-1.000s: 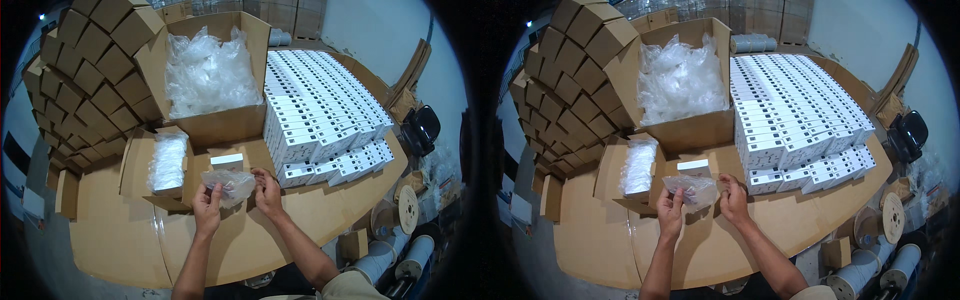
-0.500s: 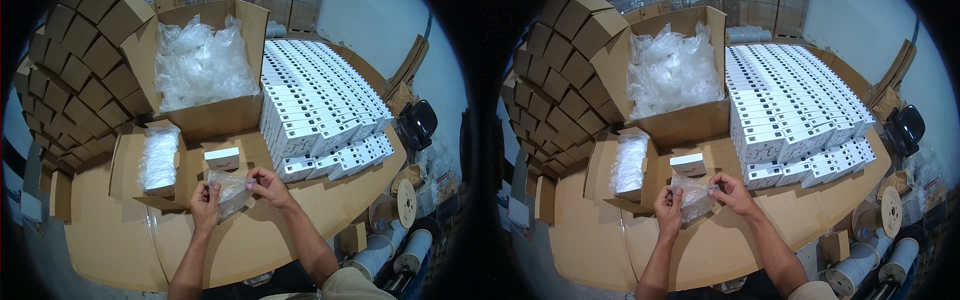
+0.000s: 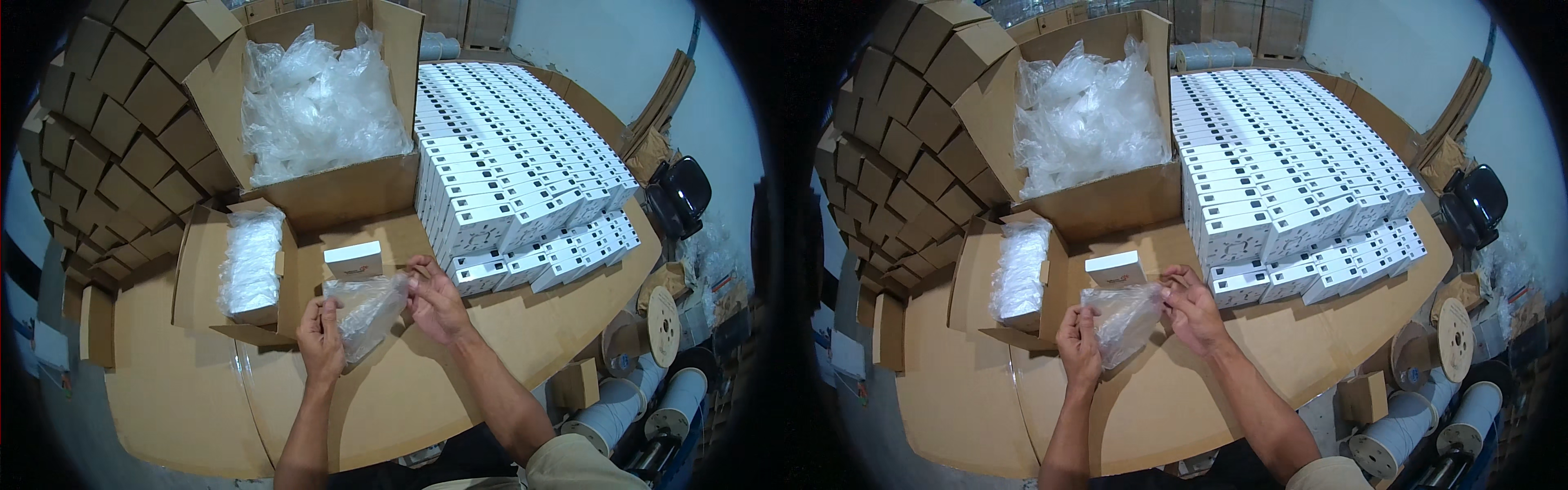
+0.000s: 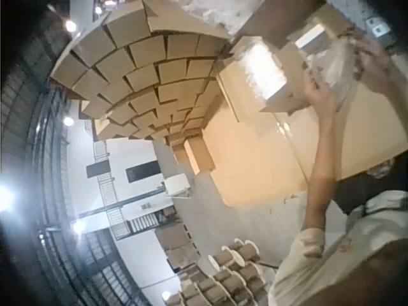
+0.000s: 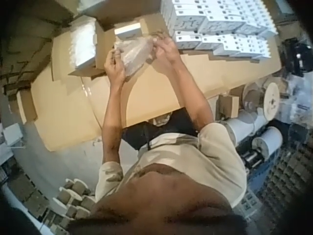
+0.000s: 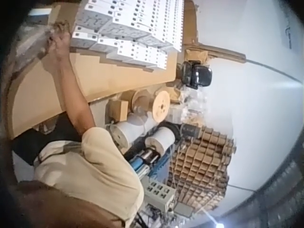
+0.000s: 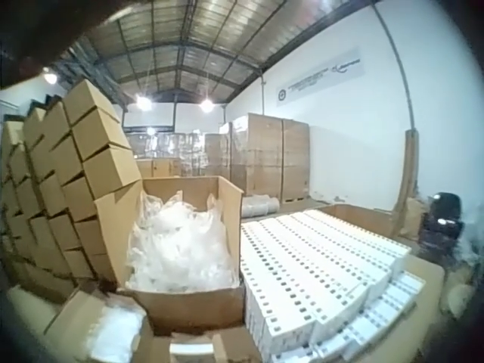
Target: Packaging small product boxes into plastic bags and cardboard containers in a warehouse environment.
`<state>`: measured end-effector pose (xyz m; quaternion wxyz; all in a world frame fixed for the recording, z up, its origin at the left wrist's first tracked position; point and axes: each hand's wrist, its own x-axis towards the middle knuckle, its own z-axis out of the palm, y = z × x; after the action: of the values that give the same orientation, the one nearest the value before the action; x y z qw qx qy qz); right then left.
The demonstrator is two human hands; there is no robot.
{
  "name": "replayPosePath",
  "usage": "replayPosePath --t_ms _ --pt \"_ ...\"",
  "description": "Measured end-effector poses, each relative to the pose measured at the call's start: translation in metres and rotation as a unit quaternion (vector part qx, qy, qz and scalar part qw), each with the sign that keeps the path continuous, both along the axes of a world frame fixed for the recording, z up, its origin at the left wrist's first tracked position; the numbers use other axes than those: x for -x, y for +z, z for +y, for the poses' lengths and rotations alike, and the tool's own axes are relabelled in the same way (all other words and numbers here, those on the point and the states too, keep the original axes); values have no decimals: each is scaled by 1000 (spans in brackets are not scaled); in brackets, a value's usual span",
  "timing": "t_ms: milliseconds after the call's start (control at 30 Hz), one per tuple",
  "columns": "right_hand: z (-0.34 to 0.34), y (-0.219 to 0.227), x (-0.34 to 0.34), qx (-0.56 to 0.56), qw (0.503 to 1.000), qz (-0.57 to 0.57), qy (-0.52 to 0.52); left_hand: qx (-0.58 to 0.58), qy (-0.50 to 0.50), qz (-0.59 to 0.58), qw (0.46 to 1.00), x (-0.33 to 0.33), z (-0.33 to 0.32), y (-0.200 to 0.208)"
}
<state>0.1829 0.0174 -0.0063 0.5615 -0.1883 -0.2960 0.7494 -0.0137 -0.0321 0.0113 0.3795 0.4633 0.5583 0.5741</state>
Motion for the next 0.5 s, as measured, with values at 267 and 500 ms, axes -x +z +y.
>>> replayPosePath --t_ms 267,500 --pt "-4 -2 16 -88 944 -305 86 -68 81 -4 994 -3 6 -17" --pt "-1 -11 22 -118 938 -320 -65 -80 91 90 989 0 7 -22"
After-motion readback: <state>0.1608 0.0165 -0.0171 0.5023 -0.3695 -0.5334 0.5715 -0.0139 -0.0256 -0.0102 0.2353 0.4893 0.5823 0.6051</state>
